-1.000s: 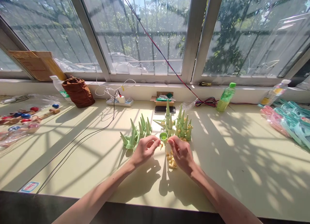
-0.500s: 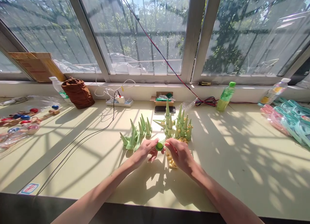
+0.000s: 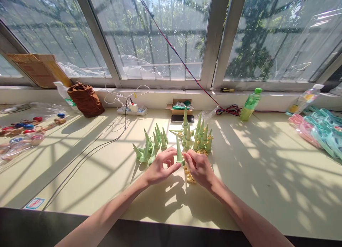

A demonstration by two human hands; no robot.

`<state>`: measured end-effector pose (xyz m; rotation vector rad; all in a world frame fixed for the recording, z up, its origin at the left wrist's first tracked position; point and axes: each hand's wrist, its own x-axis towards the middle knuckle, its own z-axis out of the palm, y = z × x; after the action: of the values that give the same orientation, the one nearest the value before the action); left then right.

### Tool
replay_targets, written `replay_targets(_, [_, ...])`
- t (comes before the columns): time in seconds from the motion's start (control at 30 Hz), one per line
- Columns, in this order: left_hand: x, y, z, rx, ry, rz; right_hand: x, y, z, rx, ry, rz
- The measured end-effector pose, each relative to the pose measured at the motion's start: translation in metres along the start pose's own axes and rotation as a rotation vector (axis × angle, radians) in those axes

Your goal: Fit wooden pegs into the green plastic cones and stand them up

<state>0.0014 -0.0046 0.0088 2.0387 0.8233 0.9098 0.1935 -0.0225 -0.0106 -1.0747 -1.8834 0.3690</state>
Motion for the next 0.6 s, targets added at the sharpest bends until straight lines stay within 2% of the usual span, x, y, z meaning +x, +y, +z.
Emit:
replay_targets(0.2, [-0.002, -0.004, 0.002, 0.067, -0.007, 0.101, 0.001, 0.001, 0.002, -0.022, 0.000, 0.031])
replay_targets(0.4, [0.000, -0.015, 0.006, 0.157, 0.074, 0.154, 0.000, 0.001, 0.003, 0.014, 0.027, 0.076])
replay_targets(0.5, [0.003, -0.018, 0.006, 0.161, 0.152, 0.125, 0.001, 0.000, 0.003, 0.026, 0.061, 0.100])
replay_targets(0.6, [0.004, -0.016, 0.004, 0.154, 0.200, 0.028, 0.001, -0.001, 0.001, 0.002, 0.105, 0.085])
